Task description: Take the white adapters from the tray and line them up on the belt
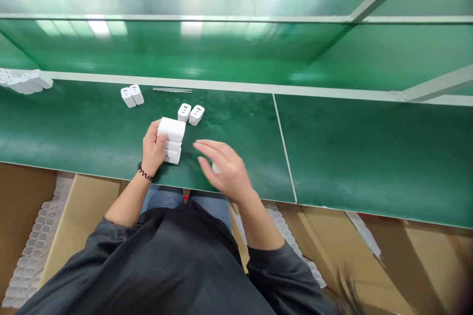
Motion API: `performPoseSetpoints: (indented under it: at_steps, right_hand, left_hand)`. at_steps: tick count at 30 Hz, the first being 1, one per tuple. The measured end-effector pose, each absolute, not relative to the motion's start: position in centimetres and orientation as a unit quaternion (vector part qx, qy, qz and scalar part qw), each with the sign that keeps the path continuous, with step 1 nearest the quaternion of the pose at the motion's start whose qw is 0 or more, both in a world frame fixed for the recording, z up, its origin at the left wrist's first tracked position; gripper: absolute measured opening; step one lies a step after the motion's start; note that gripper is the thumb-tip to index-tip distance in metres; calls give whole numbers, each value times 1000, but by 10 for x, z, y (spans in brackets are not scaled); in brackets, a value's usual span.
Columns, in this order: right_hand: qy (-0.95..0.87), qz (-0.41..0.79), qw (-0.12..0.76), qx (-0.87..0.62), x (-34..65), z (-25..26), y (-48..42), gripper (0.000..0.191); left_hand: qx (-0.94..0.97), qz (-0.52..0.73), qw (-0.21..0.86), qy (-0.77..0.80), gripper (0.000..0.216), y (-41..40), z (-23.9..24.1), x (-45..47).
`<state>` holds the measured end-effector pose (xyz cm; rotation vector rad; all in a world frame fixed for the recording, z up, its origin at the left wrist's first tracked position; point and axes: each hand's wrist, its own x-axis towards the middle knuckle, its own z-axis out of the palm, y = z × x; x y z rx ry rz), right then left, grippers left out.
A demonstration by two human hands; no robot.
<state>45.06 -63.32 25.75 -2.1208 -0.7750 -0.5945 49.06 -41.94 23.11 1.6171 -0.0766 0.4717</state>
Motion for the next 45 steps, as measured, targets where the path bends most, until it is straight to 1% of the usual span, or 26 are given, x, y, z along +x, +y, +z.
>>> performPoseSetpoints:
  at_steps: [2,4,7,10,16,19,22,24,25,27,28,29,30,32,34,35,37,39,42,45]
  right_hand:
    - [-354,-190,368,-839,455,269,-605,53]
    - [-378,-158,360,-839,460,277,-584,60]
    - [-405,-123,326,-845,467,285,-567,73]
    - [-440,-100,291,-843,469,292,-559,83]
    - [-525,-59,265,-806,459,306,-517,88]
    - [-584,-56,244,-772,448,306,-480,91]
    - [-635,-45,247,-731,435,297,-443,93]
    - [-655,-18,264,-707,429,290,-420,93]
    - [-664,-3,273,-696,427,286,-410,93]
    - [-682,21,290,-671,426,279,-388,93]
    - [-690,30,297,-660,426,277,-376,93]
    - [-697,35,302,-649,426,275,-362,93]
    - [-706,40,305,-638,426,273,-346,93]
    - [-730,51,295,-615,424,269,-306,91]
    - [-768,65,240,-591,418,260,-255,86]
    - [-791,73,193,-576,414,253,-228,84]
    - [-836,92,61,-538,402,234,-173,81]
    - [-864,109,-16,-491,386,208,-126,75]
    - [-897,126,-82,-415,353,162,-78,63]
    - [-928,126,-122,-328,310,118,-57,55]
  left_hand:
    - [617,143,771,62,70,-423,233,492]
    - [502,58,851,140,68,-423,238,490]
    - [384,-10,906,177,59,-419,243,481]
    - [334,-24,923,188,55,-411,244,465]
    - [268,-23,932,242,56,-372,243,423]
    - [241,12,940,242,60,-344,239,396]
    - [286,68,925,242,65,-313,231,362]
    - [377,130,887,234,70,-291,224,334]
    - [442,173,848,234,71,-279,220,316]
    - [611,246,703,268,68,-254,215,272]
    - [693,265,598,303,64,-243,212,247]
    - [766,250,478,351,59,-233,210,220]
    - [783,240,422,389,53,-225,208,191]
    - [791,224,350,450,45,-217,205,137]
    - [787,206,287,505,41,-217,200,90]
    - [783,196,256,532,40,-221,197,72]
    - [771,179,199,578,39,-229,190,49]
    - [761,162,151,610,39,-238,181,40]
    - [753,136,92,637,40,-244,170,46]
    - [750,120,50,649,39,-245,164,54]
